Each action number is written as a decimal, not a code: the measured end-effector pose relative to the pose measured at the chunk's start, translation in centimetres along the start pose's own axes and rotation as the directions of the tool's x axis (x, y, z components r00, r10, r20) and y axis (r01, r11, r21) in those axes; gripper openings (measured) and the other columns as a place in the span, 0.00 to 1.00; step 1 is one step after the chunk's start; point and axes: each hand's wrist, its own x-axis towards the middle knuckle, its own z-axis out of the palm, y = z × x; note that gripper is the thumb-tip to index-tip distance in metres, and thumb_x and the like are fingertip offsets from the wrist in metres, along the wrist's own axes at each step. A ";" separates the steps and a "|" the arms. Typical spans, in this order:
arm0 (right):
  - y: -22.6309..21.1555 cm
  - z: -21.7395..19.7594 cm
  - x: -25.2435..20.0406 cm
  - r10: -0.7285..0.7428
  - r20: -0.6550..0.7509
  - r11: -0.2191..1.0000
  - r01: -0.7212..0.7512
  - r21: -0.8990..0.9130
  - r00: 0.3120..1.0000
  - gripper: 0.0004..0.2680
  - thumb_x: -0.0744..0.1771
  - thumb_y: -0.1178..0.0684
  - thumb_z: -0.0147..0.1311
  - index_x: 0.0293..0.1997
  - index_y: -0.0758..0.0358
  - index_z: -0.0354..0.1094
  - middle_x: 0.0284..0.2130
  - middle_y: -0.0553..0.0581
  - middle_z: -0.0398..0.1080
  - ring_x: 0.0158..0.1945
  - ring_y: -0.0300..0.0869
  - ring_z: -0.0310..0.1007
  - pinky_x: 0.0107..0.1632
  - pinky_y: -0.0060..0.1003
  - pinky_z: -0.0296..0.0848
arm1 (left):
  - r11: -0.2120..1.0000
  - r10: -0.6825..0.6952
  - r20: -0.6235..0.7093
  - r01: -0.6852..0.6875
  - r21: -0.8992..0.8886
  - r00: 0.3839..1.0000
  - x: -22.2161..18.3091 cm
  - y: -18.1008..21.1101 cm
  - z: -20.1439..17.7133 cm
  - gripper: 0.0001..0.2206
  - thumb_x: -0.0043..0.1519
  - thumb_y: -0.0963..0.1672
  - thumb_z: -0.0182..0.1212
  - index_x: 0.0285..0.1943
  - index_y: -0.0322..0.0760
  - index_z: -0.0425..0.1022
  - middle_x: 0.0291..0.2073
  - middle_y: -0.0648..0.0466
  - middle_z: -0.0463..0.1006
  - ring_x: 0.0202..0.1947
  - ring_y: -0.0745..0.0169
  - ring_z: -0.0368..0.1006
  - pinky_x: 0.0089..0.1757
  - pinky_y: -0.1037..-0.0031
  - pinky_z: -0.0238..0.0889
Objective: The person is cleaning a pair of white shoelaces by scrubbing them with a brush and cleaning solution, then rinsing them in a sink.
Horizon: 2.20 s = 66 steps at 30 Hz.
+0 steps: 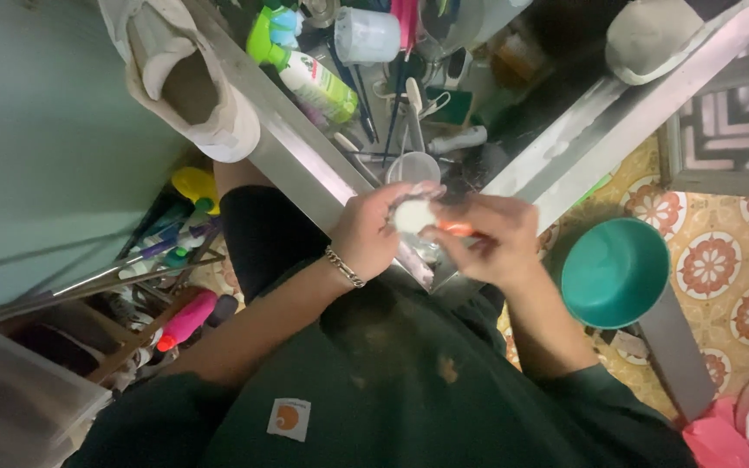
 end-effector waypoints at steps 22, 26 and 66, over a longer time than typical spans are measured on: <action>11.0 14.2 5.4 0.547 0.370 0.180 -0.537 0.824 0.751 0.37 0.73 0.16 0.43 0.73 0.65 0.79 0.66 0.78 0.79 0.70 0.70 0.80 0.71 0.69 0.78 | 0.430 0.009 -0.134 -0.125 -0.894 0.991 15.6 -3.3 1.6 0.09 0.79 0.42 0.69 0.54 0.26 0.83 0.28 0.43 0.79 0.24 0.65 0.79 0.24 0.77 0.70; 11.4 12.3 8.7 0.606 0.538 -0.254 -0.499 0.829 0.586 0.42 0.68 0.05 0.49 0.67 0.59 0.86 0.58 0.70 0.88 0.60 0.64 0.92 0.63 0.62 0.90 | 0.932 0.357 -0.131 -0.362 -0.010 0.925 15.8 -0.3 -1.1 0.08 0.79 0.46 0.72 0.55 0.36 0.86 0.50 0.41 0.88 0.53 0.30 0.87 0.52 0.55 0.83; 33.1 19.8 20.1 0.748 0.458 -0.191 -0.506 0.841 0.479 0.26 0.78 0.49 0.41 0.93 0.68 0.57 0.59 0.73 0.77 0.49 0.54 0.89 0.50 0.54 0.91 | 0.872 -0.454 -0.281 0.358 -0.334 0.845 30.5 -6.8 4.4 0.32 0.81 0.59 0.52 0.85 0.40 0.80 0.78 0.40 0.83 0.78 0.38 0.77 0.76 0.49 0.68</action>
